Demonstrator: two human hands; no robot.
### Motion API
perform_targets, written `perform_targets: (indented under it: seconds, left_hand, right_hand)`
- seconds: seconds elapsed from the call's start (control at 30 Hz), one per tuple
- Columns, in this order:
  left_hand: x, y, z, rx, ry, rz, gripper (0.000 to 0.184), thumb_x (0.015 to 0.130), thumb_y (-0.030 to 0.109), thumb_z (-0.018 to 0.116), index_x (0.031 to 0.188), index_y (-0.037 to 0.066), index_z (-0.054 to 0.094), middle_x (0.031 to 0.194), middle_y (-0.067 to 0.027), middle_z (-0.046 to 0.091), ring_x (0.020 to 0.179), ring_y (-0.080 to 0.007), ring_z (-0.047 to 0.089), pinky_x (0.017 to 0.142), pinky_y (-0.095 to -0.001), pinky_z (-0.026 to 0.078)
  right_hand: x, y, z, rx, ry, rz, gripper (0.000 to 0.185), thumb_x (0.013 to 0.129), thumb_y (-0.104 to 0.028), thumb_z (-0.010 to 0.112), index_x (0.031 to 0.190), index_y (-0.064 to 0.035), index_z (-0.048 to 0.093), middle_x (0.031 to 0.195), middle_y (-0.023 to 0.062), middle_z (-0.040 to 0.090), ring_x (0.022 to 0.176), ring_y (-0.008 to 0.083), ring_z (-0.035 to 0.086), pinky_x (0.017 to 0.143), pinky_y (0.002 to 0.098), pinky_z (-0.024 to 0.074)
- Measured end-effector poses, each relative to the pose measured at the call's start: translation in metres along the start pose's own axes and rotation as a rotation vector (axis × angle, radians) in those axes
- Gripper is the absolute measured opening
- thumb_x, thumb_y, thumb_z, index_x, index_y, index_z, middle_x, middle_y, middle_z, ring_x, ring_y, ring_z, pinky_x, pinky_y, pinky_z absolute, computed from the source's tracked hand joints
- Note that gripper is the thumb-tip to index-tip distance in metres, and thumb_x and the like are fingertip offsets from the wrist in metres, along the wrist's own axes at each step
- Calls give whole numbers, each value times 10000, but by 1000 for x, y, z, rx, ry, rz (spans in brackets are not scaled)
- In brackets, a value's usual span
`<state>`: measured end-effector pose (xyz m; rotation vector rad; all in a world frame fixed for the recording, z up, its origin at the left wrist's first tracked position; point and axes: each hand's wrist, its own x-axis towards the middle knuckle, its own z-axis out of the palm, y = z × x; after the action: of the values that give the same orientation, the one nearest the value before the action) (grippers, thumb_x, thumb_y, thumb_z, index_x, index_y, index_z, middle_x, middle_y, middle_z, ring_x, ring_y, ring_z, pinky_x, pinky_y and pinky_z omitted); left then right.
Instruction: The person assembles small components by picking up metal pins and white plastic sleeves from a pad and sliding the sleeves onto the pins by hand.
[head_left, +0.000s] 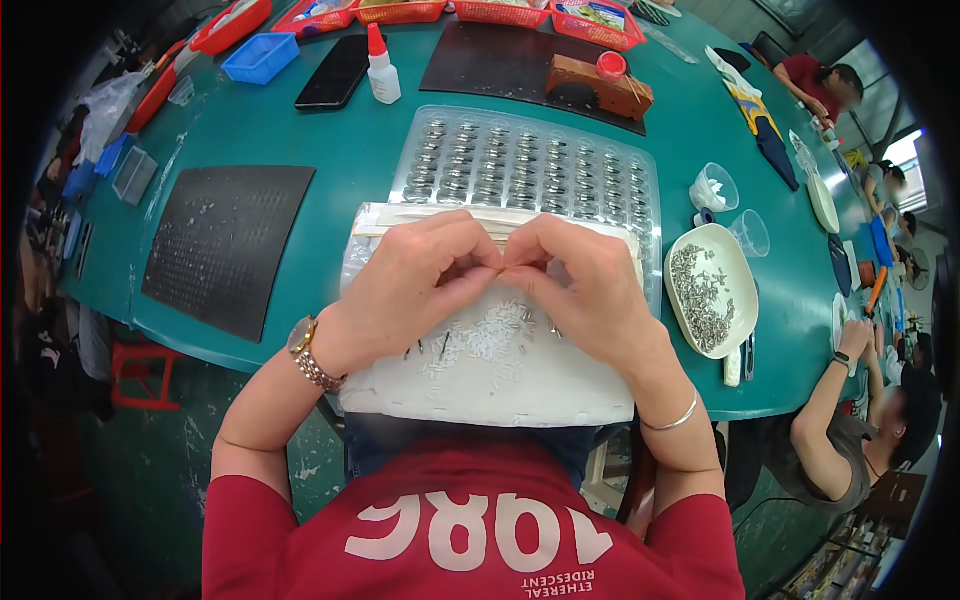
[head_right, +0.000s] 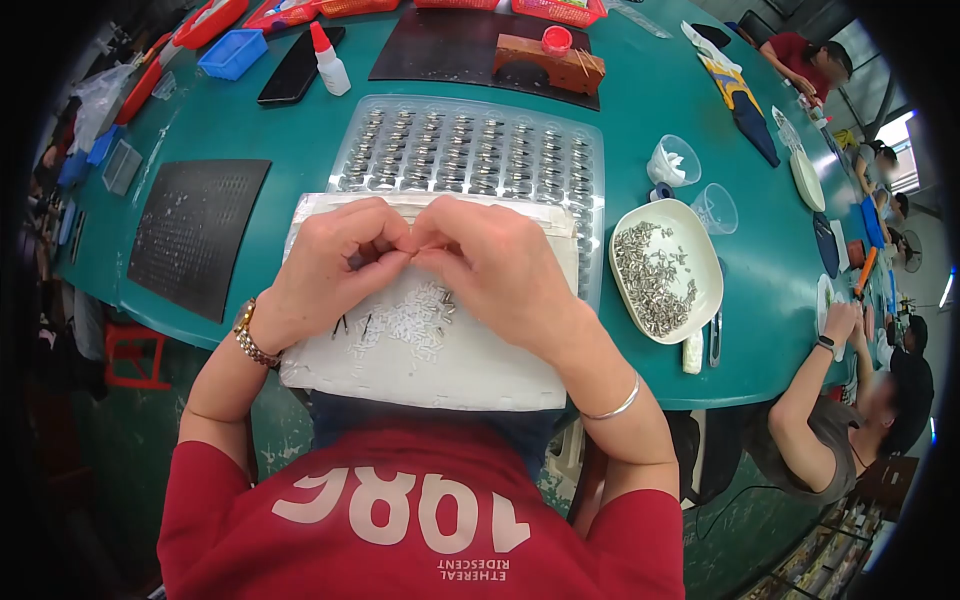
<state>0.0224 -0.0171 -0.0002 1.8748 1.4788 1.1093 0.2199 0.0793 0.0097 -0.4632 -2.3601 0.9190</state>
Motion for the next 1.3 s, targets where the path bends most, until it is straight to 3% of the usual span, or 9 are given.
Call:
perform_targets:
  seconds: [0.1,0.23,0.33,0.43,0.63,0.83,1.03,1.23,1.3]
  left_hand:
    - [2,-1,-4,-189,-57,-221,78,898,31,700,966,0,678,851,-34,653,731,-99,626,646,-258,508]
    - [2,-4,-5,-253,-66,-213,89,905,47,703,978,-2,689,851,-10,649,739,-55,593,646,-230,487]
    - [3,-3,-4,-235,-62,-185,88,907,48,699,979,-2,688,852,-14,649,739,-59,593,651,-231,488]
    - [2,-2,-5,-244,-62,-193,85,908,48,697,976,-1,687,852,-15,648,739,-59,591,653,-231,485]
    - [3,-2,-5,-245,-69,-193,77,911,46,695,972,2,685,848,-13,648,736,-56,587,651,-231,483]
    - [2,0,-6,-262,-66,-210,73,919,55,695,970,4,685,834,-9,651,728,-49,587,654,-227,486]
    - [1,-5,-5,-310,-92,-234,73,930,57,698,991,24,673,862,29,647,737,-14,573,666,-189,477]
    - [2,-3,-7,-366,-98,-265,69,936,63,695,992,29,673,858,37,642,743,-9,569,675,-188,474]
    - [2,-3,-7,-365,-97,-264,69,938,65,693,995,32,673,856,39,640,746,-8,567,679,-187,472]
  right_hand:
    - [1,-4,-15,45,-60,65,155,821,-82,776,930,-44,672,856,71,675,745,239,651,679,345,529]
    - [-2,-2,-28,126,-305,-14,116,813,-87,774,880,-43,690,846,74,651,808,251,630,711,364,515]
    - [-3,-2,-26,18,-376,-83,104,809,-91,764,871,-46,694,841,80,629,860,272,608,757,389,493]
    - [-3,-5,-27,45,-390,8,95,810,-91,751,864,-46,686,837,83,611,851,292,593,781,407,475]
    - [-3,-2,-25,-24,-364,-108,101,838,-69,728,892,-37,648,838,83,602,842,285,592,757,392,482]
    - [1,-9,-33,184,-323,169,75,909,-40,683,968,3,665,853,82,645,754,192,645,663,339,502]
    - [1,6,-17,120,12,140,148,915,-6,675,1054,3,724,862,86,705,769,161,716,666,281,540]
    - [-3,1,-5,397,51,346,128,902,3,698,1021,-9,745,945,56,701,803,126,708,684,262,550]
    - [-1,7,-2,364,66,204,117,895,5,707,1002,-12,751,954,48,691,813,112,688,673,249,536]
